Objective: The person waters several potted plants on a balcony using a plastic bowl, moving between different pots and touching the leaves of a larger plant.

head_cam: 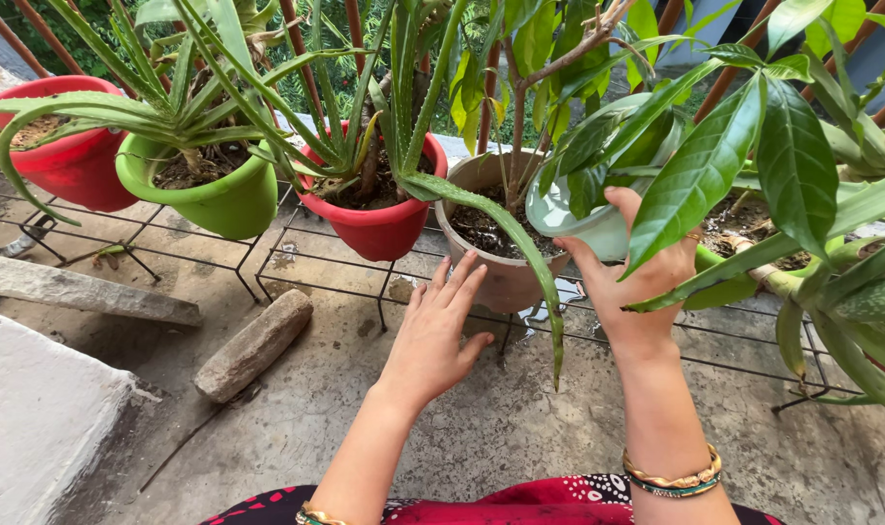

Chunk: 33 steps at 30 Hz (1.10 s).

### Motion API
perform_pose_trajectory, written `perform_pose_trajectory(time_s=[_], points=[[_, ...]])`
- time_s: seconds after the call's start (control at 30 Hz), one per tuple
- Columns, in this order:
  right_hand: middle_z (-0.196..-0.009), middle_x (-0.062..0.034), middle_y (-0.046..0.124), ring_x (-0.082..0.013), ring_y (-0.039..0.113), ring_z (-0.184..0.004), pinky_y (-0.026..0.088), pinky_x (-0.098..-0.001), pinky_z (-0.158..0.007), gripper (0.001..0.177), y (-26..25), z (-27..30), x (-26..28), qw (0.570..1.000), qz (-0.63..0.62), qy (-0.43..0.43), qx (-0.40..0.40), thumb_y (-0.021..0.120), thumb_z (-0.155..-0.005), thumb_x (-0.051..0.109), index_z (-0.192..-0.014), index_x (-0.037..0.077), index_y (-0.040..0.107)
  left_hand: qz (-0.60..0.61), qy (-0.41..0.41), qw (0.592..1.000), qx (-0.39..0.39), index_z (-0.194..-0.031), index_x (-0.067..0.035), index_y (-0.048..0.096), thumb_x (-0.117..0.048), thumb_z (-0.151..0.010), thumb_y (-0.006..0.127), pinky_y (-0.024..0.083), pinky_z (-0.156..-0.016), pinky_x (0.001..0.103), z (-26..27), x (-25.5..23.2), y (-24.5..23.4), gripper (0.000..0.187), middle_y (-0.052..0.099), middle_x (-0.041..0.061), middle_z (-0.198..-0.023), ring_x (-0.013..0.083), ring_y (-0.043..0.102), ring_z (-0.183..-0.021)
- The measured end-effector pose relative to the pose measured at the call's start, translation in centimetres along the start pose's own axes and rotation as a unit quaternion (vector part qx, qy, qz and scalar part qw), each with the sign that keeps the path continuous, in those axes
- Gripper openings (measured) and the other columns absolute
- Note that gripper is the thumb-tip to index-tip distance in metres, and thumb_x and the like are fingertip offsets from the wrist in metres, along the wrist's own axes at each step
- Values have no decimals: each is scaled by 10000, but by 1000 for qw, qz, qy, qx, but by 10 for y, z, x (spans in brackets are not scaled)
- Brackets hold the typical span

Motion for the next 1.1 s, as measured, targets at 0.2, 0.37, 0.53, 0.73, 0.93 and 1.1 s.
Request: perform_pose_trajectory(time_s=[0.2, 0.37, 0.53, 0.73, 0.93, 1.1], points=[[-1127, -125, 685, -401, 582, -1108, 471, -501, -990, 649, -1, -1, 2, 1000, -1, -16, -5, 997, -747, 278, -1267, 79, 664, 0, 1, 1000, 1, -1544, -133, 331, -206, -800, 807, 238, -1186, 595, 0, 1, -1, 887, 254, 36, -1659, 357, 211, -1530], [-1161, -128, 692, -396, 588, -1157, 463, -505, -1030, 652, -3, -3, 3, 1000, -17, -12, -12, 989, -736, 285, -1262, 78, 664, -1, 11, 1000, -7, -1541, -118, 336, -214, -801, 807, 259, -1180, 580, 0, 0, -1, 882, 258, 39, -1664, 353, 232, -1523], [-1107, -143, 666, -449, 550, -1228, 422, -549, -1134, 640, -10, -13, 11, 999, 22, -44, -17, 993, -682, 274, -1196, 81, 663, -1, 20, 1000, -17, -1531, -103, 345, -210, -793, 809, 263, -1169, 560, -1, -1, 0, 878, 264, 61, -1657, 358, 245, -1518], [-1122, -145, 667, -459, 556, -1217, 394, -552, -1143, 641, -21, -22, 15, 999, 14, -36, -23, 986, -668, 271, -1180, 68, 658, 1, 24, 1000, -20, -1517, -102, 365, -194, -778, 814, 257, -1177, 538, -2, -1, 2, 869, 282, 80, -1651, 362, 259, -1513], [-1182, -144, 686, -396, 603, -1208, 381, -566, -1175, 664, -30, -25, 17, 999, 25, -31, -16, 964, -666, 303, -1204, 61, 661, 0, 23, 1000, -19, -1519, -109, 363, -204, -779, 818, 252, -1177, 545, -4, -1, 3, 874, 298, 85, -1642, 367, 263, -1505], [-1299, -252, 629, -483, 539, -1236, 404, -548, -1096, 699, -31, -25, 15, 997, 71, -14, -37, 948, -625, 339, -1206, 62, 676, 5, 14, 1000, -23, -1532, -116, 340, -208, -777, 817, 256, -1165, 565, -5, -1, 3, 898, 315, 85, -1630, 361, 265, -1509]])
Point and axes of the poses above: each hand's wrist, its own z-axis away from the middle knuckle, its own y-axis out of the palm, x = y × z, the point moved 8 cm from there along -z, towards the middle knuckle
